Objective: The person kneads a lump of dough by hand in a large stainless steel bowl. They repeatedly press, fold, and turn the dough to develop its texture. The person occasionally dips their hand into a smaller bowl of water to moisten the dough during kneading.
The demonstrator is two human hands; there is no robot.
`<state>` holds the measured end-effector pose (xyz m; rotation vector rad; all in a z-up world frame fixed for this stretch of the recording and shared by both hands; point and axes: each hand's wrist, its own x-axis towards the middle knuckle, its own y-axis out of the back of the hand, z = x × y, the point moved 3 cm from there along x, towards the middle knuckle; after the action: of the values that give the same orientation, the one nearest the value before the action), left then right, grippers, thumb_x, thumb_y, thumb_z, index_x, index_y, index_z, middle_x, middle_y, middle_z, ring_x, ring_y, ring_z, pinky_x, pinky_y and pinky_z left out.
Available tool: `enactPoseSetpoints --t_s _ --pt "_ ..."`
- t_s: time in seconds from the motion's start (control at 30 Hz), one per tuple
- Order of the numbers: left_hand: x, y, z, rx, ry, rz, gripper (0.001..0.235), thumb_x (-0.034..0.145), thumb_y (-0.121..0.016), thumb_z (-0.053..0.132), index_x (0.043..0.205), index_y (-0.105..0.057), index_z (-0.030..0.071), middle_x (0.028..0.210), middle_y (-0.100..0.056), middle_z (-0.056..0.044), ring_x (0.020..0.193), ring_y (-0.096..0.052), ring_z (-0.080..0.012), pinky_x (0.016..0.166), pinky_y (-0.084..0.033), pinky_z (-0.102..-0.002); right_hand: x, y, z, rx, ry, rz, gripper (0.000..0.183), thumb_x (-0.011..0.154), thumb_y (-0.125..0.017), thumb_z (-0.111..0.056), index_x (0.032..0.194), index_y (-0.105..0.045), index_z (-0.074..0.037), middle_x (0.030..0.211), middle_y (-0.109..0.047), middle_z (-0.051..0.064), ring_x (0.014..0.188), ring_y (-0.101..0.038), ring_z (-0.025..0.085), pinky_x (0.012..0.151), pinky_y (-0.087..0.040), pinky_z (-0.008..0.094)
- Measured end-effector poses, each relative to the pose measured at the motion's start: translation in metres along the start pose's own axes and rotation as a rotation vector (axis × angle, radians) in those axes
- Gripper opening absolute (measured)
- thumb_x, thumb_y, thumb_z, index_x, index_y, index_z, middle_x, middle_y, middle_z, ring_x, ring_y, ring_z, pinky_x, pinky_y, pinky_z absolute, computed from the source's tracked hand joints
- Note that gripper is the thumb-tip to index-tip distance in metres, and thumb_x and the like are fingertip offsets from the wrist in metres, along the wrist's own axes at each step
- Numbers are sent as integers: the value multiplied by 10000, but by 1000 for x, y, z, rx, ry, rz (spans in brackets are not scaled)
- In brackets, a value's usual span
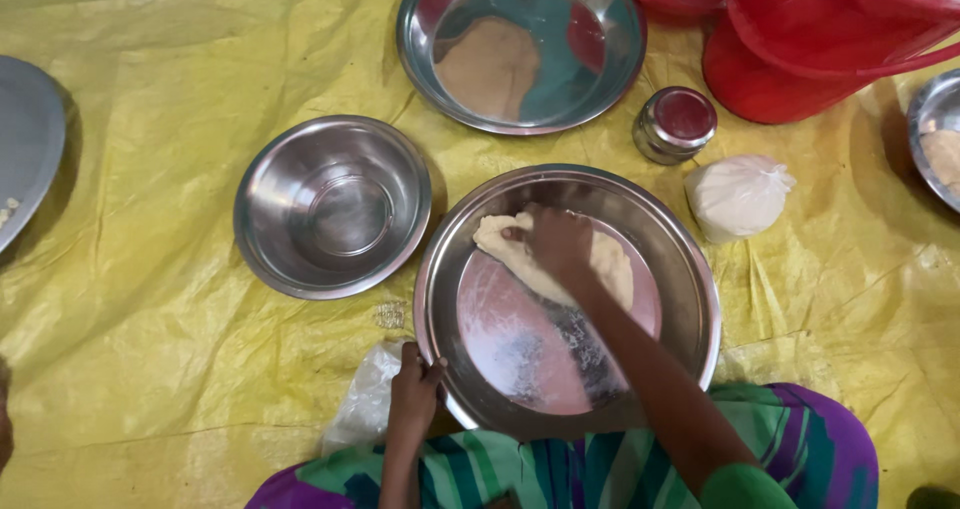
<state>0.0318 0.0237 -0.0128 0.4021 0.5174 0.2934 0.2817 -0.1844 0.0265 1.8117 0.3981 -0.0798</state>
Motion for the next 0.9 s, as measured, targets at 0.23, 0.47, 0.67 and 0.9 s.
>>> enactPoseSetpoints --t_s 0.23,0.47,0.67,0.9 --pt "0 -4 -8 -75 16 24 265 952 -653 198 1029 -470 22 686 -631 -187 570 -664 -314 528 -488 -433 -160 -21 -50 -277 523 533 502 758 -704 -212 1256 -665 -174 1240 -642 140 1187 -586 323 917 -409 567" --pt "-2 -8 -32 17 -122 80 211 932 -620 131 1056 -491 19 797 -695 -224 681 -711 -360 579 -519 -436 -215 -4 -28 77 545 296 576 655 -708 -12 1199 -687 -200 1184 -637 79 1150 -578 293 933 -367 563" --pt "-7 0 -33 13 -34 77 263 934 -679 179 1029 -508 3 812 -697 -212 664 -709 -321 534 -537 -420 -216 30 16 1225 459 268 510 685 -640 98 1145 -633 -123 1181 -635 52 1163 -613 277 945 -490 452" --pt "-20 3 -21 -140 18 20 193 928 -630 129 1064 -538 28 797 -704 -172 621 -715 -266 499 -563 -379 -190 -3 29 2346 -267 62 407 906 -534 -29 1309 -559 -79 1219 -678 87 1146 -649 247 968 -537 440"
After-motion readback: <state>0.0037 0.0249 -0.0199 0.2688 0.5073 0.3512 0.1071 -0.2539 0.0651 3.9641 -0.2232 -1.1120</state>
